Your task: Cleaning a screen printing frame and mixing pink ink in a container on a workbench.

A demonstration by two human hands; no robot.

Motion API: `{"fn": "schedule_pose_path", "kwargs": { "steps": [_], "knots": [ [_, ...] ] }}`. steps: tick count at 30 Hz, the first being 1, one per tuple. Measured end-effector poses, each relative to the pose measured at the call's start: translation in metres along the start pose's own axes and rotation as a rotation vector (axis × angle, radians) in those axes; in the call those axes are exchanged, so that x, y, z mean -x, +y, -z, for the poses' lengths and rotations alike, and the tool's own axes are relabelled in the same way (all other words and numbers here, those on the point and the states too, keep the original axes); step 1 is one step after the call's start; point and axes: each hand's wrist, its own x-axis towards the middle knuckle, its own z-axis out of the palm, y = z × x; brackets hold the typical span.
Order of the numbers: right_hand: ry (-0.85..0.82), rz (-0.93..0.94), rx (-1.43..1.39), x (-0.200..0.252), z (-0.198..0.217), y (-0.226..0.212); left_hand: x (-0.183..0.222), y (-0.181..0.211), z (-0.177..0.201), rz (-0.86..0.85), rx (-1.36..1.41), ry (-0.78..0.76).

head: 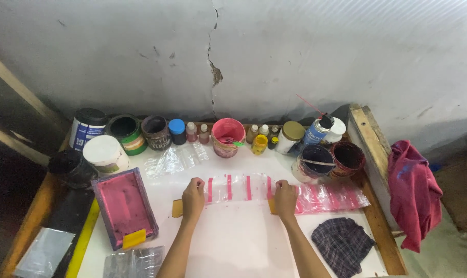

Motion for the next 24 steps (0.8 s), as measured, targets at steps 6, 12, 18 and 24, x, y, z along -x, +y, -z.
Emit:
{"fn": "schedule_pose_path", "kwargs": {
  "steps": [6, 12, 18, 24],
  "knots": [
    [-0.053, -0.189, -0.324, -0.006, 0.038, 0.018, 0.005, 0.037, 0.01, -0.038, 0.192, 0.044],
    [0.045, -0.131, -0.462, -0.005, 0.107, 0.06, 0.015, 0.085, -0.021, -0.049, 0.34, -0.073],
    [0.139, -0.075, -0.401, -0.008, 0.156, 0.128, 0.023, 0.1, -0.118, -0.113, 0.465, -0.201],
    [0.212, -0.027, -0.401, -0.043, 0.148, 0.222, 0.037, 0.129, -0.177, -0.151, 0.507, -0.328]
  ]
}}
